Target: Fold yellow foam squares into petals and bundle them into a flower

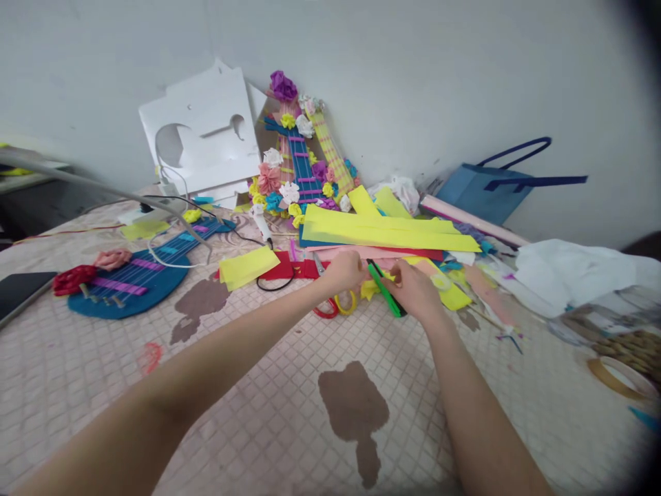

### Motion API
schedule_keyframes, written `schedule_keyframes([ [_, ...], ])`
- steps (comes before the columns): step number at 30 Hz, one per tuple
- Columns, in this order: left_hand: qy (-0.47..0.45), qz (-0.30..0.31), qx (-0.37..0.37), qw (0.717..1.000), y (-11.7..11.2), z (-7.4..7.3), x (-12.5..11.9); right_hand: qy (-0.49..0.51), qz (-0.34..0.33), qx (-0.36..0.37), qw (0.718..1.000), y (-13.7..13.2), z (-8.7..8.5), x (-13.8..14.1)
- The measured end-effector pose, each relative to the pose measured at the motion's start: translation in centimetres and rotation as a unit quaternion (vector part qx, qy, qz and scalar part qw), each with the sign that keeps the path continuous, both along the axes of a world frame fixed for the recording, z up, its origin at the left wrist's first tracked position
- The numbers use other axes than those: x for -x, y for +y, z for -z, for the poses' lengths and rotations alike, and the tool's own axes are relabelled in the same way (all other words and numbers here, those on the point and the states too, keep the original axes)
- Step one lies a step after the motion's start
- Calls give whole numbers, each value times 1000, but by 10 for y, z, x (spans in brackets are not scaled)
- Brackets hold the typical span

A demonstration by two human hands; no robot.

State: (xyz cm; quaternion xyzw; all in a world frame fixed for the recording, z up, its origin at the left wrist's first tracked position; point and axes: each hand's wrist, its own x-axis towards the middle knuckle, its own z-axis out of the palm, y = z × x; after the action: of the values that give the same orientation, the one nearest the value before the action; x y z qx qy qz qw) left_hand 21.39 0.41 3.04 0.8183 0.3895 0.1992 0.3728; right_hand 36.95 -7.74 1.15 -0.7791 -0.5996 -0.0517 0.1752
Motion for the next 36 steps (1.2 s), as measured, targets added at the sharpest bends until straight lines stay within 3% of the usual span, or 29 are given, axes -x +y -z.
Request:
schedule_keyframes([
  [4, 20, -7, -122, 992, -11, 1, 56, 31, -77, -59, 995, -1, -7, 22],
  [9, 85, -52, -197, 975, -10, 16, 141, 95, -172, -78, 977, -9, -1, 82],
  [12, 131, -114, -260, 950, 3, 27, 180, 104, -258, -76, 957, -15, 8, 118],
  [13, 172, -128, -299, 930, 8, 31, 190, 105, -287, -69, 949, -17, 11, 127],
  [16, 258, -130, -358, 888, 17, 40, 210, 122, -345, -50, 929, -20, 18, 143],
  [21, 273, -117, -396, 869, 14, 40, 218, 151, -362, -49, 919, -20, 24, 143],
  [26, 253, -75, -442, 857, -22, 30, 205, 172, -331, -98, 923, -20, 28, 145],
  [31, 123, 13, -454, 882, -63, 33, 186, 131, -337, -128, 923, -20, 32, 159],
  [36, 24, 97, -407, 908, -72, 38, 182, 140, -363, -126, 913, -18, 35, 161],
])
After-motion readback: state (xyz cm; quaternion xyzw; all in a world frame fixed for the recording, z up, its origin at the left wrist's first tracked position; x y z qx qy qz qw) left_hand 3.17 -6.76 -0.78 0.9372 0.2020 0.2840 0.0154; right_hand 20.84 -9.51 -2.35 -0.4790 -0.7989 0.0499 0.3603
